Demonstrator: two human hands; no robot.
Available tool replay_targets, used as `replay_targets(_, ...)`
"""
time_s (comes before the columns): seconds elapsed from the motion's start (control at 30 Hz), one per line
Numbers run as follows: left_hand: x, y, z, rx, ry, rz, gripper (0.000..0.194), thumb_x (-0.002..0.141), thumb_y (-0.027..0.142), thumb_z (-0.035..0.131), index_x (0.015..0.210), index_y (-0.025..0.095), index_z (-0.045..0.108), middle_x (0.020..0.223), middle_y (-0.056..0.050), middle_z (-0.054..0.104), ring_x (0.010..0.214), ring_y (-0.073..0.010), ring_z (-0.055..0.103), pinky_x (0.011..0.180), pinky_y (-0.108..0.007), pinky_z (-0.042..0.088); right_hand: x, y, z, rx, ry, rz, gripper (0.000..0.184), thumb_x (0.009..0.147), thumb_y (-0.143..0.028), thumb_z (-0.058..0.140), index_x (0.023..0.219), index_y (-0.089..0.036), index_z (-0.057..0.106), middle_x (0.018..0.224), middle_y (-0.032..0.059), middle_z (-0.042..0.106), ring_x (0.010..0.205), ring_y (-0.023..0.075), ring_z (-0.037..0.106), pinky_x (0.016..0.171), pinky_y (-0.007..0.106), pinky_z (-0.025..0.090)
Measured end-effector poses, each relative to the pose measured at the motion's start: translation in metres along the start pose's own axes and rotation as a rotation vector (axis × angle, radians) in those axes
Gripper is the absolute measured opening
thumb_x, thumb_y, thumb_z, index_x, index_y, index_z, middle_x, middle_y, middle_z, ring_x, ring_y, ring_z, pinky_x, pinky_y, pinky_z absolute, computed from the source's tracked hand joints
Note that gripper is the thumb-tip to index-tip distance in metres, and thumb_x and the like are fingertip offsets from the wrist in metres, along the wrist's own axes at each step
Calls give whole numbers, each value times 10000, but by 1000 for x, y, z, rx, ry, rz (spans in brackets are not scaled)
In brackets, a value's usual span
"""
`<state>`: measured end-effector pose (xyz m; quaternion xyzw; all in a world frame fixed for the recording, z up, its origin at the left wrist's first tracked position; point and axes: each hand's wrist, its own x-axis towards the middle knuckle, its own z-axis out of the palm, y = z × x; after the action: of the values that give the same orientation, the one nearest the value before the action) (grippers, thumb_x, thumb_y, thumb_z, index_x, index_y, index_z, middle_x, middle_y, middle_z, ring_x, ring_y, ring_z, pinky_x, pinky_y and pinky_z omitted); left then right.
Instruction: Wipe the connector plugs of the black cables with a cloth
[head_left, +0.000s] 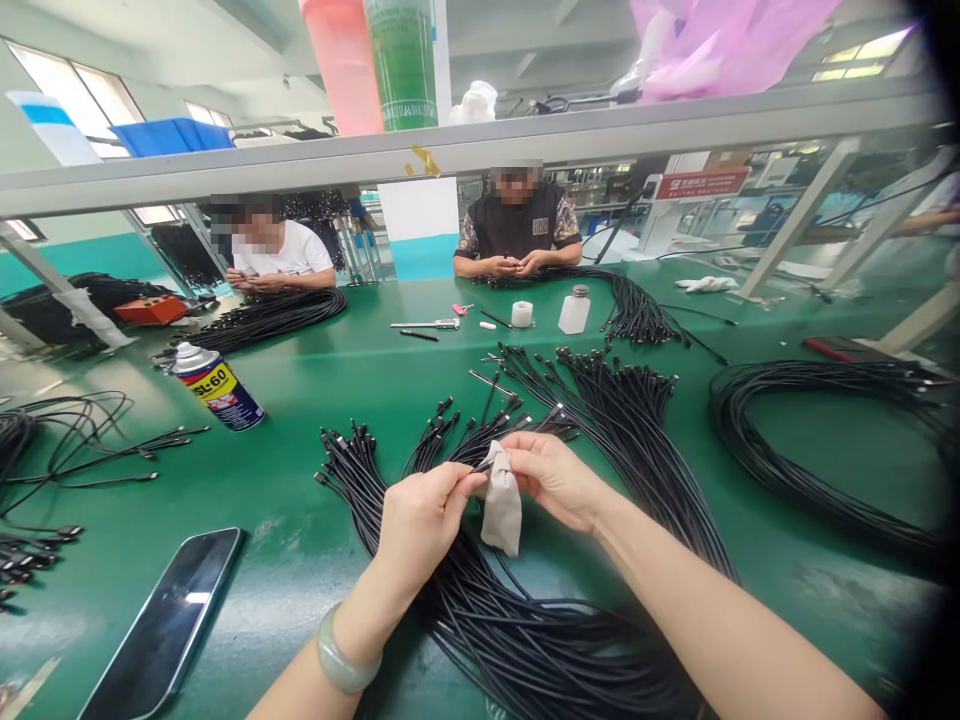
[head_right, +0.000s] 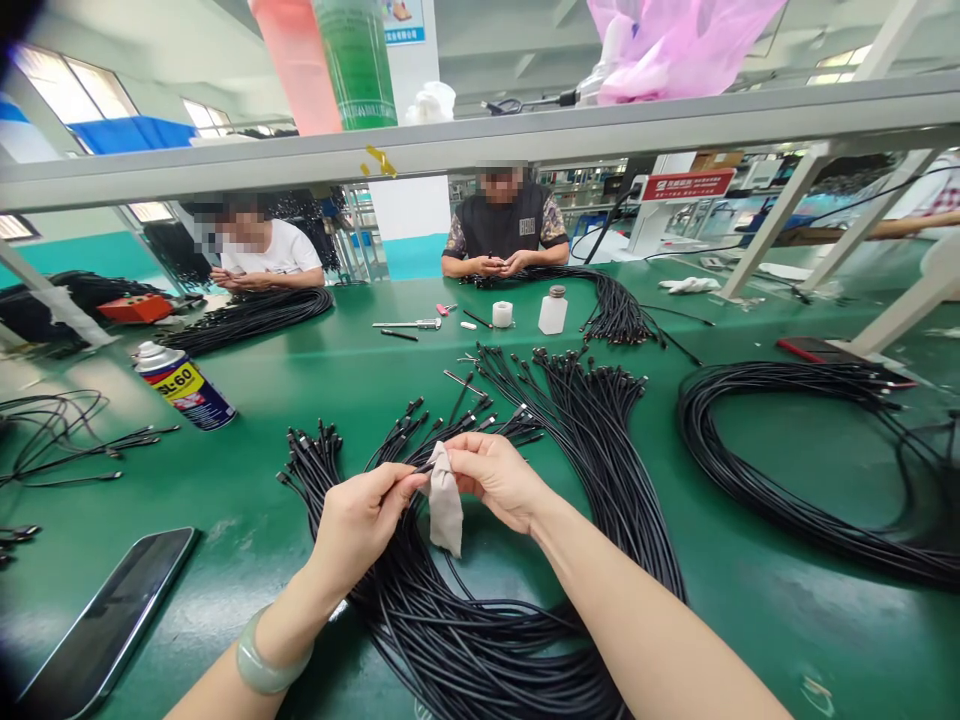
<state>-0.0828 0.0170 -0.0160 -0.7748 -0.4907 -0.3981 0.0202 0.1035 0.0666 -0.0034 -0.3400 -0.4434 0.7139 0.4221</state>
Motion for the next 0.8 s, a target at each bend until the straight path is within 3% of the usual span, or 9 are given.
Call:
replay_targets(0.1, 1, 2, -1, -116, -57, -122, 226, 985, 302, 545, 857, 182, 687, 674, 18, 708, 565, -95, 630, 571, -179, 439, -1, 0, -1, 46, -39, 63, 285, 642, -339, 895, 771, -156, 718, 724, 2, 702, 624, 107, 634, 661, 241, 539)
replay_targets(0.2, 1, 2, -2, -135, -60, -149, 234, 980, 314, 547, 855, 179, 691, 659, 15, 701, 551, -95, 620, 556, -180, 435, -1, 1, -2, 47, -49, 58, 279, 643, -335, 899, 762, -157, 720, 749, 4, 710, 645, 105, 644, 664, 229, 540)
replay_targets(0.53, -2, -2, 2, 138, 60, 135, 264, 1002, 310, 520, 857, 179, 698, 690, 4, 723, 545, -110, 615, 565, -232, 399, 1, 1, -3, -106, -43, -60, 269, 629, -336, 900, 675, -150, 713, 643, 31, 726, 575, 147, 659, 589, 274, 540)
replay_targets(0.8, -1, -2, 2, -6, -20, 33, 236, 991, 324, 544, 902, 191, 717, 758, -2, 751, 607, -119, 652, 613, -218, 445, 0, 1, -1, -128, -38, -106, 250, 619, -304, 877, 617, -168, 668, 610, 22, 712, 527, 142, 638, 546, 278, 537)
